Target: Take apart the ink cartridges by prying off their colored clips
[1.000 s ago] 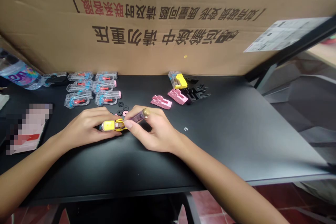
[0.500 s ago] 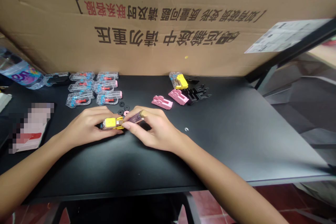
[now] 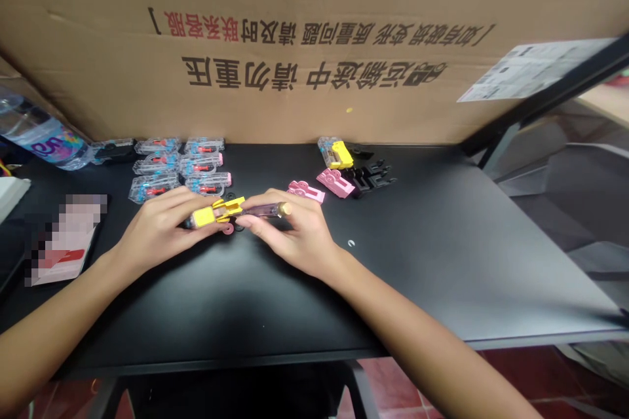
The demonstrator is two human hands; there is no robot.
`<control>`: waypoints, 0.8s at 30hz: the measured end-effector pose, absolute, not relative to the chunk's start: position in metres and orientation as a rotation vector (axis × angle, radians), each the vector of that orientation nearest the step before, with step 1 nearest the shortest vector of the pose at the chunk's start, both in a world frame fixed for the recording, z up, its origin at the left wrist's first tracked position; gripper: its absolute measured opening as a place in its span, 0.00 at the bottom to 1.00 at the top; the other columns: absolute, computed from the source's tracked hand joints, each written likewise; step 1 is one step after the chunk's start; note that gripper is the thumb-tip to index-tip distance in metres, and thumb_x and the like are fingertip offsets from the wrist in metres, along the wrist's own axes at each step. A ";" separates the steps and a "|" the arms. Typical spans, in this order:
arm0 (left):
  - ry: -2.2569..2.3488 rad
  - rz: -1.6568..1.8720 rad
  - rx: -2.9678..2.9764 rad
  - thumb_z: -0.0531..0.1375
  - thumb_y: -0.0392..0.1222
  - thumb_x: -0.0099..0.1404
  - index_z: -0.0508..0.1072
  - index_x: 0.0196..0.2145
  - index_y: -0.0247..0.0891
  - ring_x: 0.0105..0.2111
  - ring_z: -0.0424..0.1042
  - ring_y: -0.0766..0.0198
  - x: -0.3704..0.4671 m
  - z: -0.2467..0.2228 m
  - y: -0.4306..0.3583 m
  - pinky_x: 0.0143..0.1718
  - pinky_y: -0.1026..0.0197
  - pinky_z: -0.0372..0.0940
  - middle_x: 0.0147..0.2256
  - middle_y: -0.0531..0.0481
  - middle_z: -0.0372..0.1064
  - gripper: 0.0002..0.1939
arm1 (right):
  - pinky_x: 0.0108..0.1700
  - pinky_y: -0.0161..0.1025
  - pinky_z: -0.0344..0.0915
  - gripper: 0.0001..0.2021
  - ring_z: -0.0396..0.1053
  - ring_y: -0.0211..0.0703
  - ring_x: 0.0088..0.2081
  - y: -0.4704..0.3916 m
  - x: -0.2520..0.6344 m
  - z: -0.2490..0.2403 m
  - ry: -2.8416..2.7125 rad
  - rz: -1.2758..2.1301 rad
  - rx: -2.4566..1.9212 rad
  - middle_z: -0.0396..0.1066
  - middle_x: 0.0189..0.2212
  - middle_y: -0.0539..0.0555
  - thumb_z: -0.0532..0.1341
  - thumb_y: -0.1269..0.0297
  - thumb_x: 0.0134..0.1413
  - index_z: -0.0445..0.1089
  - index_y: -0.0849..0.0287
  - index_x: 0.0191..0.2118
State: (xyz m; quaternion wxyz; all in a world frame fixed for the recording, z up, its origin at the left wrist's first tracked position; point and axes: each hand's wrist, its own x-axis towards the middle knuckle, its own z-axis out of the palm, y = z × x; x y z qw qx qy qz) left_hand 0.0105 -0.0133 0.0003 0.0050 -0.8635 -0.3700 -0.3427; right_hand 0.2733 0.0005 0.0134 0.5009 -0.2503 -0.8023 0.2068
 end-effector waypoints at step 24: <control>-1.089 -0.909 -3.070 0.69 0.51 0.72 0.83 0.44 0.36 0.32 0.79 0.58 0.010 0.009 -0.019 0.36 0.58 0.71 0.34 0.45 0.81 0.14 | 0.37 0.42 0.77 0.09 0.75 0.40 0.26 0.001 0.274 0.015 -1.814 0.500 -0.739 0.80 0.27 0.51 0.66 0.61 0.70 0.80 0.55 0.38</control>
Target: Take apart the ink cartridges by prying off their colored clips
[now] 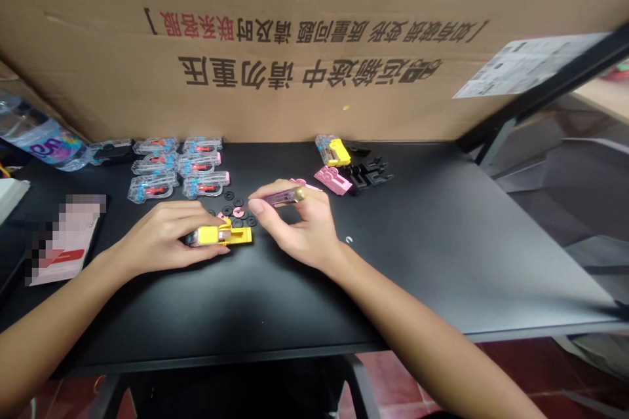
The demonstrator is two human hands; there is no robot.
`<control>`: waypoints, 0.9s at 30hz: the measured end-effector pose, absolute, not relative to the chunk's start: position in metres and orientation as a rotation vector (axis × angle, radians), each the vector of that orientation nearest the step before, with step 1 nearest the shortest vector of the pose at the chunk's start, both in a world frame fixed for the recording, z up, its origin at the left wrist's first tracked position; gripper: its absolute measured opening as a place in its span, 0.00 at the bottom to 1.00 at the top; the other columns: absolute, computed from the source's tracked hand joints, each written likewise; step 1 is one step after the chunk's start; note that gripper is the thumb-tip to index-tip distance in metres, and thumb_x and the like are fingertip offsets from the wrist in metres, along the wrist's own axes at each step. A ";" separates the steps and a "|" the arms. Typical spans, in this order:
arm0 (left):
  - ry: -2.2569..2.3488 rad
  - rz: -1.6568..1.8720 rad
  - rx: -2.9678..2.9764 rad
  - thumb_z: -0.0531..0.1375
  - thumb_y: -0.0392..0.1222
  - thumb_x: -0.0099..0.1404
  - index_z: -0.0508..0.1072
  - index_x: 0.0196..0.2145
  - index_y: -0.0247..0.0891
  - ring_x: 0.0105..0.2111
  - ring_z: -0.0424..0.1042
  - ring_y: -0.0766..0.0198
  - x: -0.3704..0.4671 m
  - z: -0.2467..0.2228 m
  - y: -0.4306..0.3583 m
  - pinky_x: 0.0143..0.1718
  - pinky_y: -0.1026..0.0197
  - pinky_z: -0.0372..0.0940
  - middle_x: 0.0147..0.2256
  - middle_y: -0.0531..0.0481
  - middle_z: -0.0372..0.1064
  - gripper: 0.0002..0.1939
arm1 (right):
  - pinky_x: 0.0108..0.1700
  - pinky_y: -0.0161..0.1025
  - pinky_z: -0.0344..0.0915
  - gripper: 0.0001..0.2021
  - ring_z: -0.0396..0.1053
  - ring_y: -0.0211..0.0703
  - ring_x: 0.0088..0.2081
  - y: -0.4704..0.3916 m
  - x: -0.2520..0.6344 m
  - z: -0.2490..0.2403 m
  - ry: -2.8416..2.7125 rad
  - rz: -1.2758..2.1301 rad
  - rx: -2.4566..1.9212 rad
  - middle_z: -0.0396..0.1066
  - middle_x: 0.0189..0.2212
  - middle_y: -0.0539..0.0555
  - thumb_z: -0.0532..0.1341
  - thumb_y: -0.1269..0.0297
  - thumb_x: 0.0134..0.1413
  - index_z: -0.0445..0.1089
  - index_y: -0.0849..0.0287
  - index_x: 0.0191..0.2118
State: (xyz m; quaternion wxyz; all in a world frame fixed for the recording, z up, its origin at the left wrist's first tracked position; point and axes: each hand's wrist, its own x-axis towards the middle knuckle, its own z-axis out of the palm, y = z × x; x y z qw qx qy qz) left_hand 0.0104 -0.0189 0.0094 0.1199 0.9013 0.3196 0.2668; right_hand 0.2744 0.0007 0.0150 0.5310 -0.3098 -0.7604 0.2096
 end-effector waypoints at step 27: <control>1.281 1.048 2.162 0.69 0.55 0.71 0.74 0.53 0.40 0.36 0.83 0.59 0.011 0.014 -0.020 0.37 0.62 0.75 0.42 0.47 0.83 0.21 | 0.39 0.44 0.72 0.11 0.76 0.46 0.37 0.003 0.278 0.020 -1.839 0.520 -0.738 0.77 0.37 0.56 0.58 0.64 0.75 0.77 0.55 0.40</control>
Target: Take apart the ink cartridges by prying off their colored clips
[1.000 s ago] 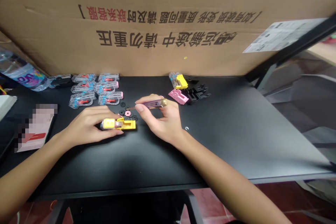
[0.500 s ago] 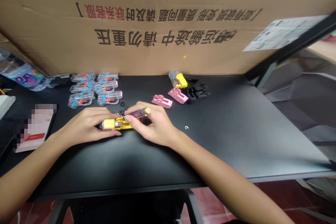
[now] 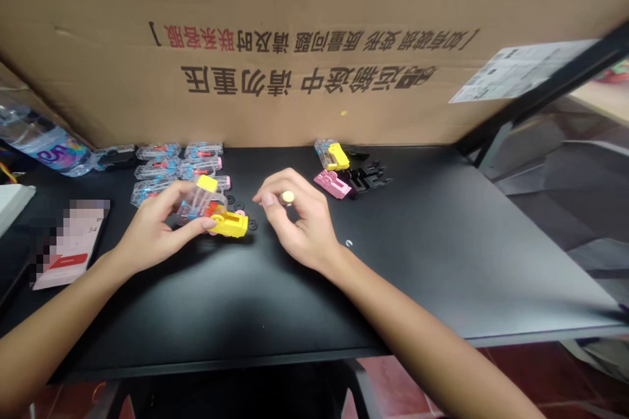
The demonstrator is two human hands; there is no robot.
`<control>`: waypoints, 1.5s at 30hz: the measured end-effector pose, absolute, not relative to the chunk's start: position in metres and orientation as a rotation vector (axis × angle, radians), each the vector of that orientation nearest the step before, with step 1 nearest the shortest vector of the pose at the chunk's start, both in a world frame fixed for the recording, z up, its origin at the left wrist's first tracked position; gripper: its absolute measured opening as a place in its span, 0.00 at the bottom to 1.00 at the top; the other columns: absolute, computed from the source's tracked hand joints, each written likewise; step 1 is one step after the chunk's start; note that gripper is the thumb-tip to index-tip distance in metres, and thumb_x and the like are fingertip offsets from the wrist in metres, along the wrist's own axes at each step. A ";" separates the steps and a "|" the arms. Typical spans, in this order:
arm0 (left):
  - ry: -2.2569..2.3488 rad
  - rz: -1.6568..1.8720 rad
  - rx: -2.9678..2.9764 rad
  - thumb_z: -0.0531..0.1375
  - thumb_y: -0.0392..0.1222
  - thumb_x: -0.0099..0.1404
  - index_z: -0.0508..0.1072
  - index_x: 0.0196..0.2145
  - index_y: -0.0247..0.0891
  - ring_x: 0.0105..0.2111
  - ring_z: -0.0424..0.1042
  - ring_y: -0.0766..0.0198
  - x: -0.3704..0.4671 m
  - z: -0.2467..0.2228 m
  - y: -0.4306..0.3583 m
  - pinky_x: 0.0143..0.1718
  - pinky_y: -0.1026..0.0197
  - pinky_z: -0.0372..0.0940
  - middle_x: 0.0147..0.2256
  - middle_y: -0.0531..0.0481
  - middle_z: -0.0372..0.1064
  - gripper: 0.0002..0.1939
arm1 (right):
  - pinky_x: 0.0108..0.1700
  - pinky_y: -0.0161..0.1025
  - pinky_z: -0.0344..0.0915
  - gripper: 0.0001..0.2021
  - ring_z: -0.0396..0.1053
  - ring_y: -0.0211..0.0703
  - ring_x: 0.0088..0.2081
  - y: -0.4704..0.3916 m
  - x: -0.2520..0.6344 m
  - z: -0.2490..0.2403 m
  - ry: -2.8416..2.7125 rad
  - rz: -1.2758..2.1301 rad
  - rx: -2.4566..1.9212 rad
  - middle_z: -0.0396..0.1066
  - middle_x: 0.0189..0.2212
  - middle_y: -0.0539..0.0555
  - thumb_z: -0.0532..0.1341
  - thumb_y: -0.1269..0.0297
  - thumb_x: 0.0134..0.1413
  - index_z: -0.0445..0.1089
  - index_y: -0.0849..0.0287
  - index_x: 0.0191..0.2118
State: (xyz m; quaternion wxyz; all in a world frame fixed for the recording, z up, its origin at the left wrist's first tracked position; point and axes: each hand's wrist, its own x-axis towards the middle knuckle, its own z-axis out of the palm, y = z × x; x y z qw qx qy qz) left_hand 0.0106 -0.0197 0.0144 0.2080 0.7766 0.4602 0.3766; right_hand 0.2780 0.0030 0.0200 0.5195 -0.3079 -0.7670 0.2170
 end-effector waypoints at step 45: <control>0.928 0.848 1.713 0.55 0.52 0.82 0.65 0.62 0.38 0.38 0.83 0.57 0.018 0.012 -0.023 0.44 0.56 0.77 0.40 0.45 0.82 0.20 | 0.40 0.37 0.68 0.09 0.74 0.42 0.39 -0.004 0.273 0.020 -2.085 1.169 -0.736 0.79 0.42 0.54 0.67 0.58 0.70 0.77 0.56 0.49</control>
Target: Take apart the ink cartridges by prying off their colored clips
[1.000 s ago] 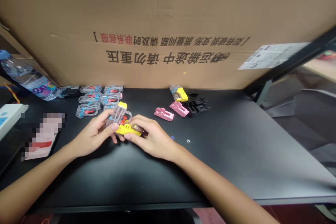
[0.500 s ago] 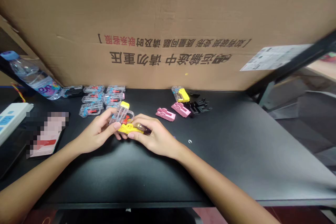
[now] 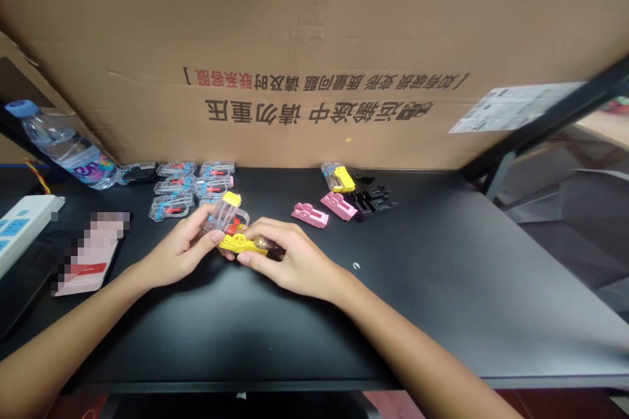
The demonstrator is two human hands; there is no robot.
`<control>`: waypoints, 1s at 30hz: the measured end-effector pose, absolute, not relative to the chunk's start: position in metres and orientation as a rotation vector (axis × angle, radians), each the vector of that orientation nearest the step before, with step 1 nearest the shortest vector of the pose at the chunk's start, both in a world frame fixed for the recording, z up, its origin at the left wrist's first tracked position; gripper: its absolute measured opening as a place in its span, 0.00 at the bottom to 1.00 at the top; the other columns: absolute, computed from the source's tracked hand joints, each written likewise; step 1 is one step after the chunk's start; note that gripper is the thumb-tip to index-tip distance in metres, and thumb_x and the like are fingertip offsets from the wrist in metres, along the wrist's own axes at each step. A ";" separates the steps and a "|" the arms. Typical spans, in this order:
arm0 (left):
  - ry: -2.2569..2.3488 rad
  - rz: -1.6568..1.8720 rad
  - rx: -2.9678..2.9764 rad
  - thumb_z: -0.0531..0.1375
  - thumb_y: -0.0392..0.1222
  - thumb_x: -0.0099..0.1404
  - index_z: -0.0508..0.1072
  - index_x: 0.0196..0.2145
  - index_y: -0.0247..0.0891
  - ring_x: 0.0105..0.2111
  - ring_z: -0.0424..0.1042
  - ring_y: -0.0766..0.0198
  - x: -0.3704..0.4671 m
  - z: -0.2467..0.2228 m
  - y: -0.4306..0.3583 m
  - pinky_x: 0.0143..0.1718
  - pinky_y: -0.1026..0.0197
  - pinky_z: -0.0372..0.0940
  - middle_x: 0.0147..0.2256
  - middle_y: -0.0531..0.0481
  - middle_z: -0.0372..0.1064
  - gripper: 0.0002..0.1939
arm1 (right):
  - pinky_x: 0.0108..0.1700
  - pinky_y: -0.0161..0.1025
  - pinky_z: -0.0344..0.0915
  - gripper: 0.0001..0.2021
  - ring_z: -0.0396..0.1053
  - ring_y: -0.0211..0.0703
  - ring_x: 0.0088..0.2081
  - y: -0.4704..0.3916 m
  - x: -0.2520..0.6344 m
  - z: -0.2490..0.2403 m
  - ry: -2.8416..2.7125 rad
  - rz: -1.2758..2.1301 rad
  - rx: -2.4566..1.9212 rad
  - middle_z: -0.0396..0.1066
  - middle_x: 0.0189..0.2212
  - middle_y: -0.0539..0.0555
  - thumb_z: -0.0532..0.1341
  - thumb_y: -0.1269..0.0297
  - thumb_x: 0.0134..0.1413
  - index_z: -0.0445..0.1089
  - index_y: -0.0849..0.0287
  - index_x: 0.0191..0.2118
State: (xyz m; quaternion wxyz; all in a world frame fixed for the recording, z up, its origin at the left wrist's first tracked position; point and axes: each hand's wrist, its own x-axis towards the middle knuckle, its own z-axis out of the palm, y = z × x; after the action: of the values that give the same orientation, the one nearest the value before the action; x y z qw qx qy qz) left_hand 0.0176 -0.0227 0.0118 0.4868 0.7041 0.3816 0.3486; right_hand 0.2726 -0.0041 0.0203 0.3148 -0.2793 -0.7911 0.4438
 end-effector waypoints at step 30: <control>1.097 0.664 2.665 0.51 0.45 0.81 0.64 0.61 0.38 0.27 0.81 0.53 0.017 0.018 -0.031 0.29 0.59 0.66 0.33 0.49 0.81 0.16 | 0.26 0.36 0.45 0.14 0.41 0.32 0.23 -0.002 0.276 0.025 -2.289 1.008 -0.748 0.45 0.20 0.42 0.59 0.74 0.58 0.61 0.59 0.22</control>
State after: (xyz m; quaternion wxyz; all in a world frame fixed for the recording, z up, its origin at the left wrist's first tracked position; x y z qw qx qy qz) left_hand 0.0171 -0.0311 0.0184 0.0918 0.8973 0.3693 0.2237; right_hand 0.2762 -0.0019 0.0249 0.2623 -0.2766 -0.8462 0.3724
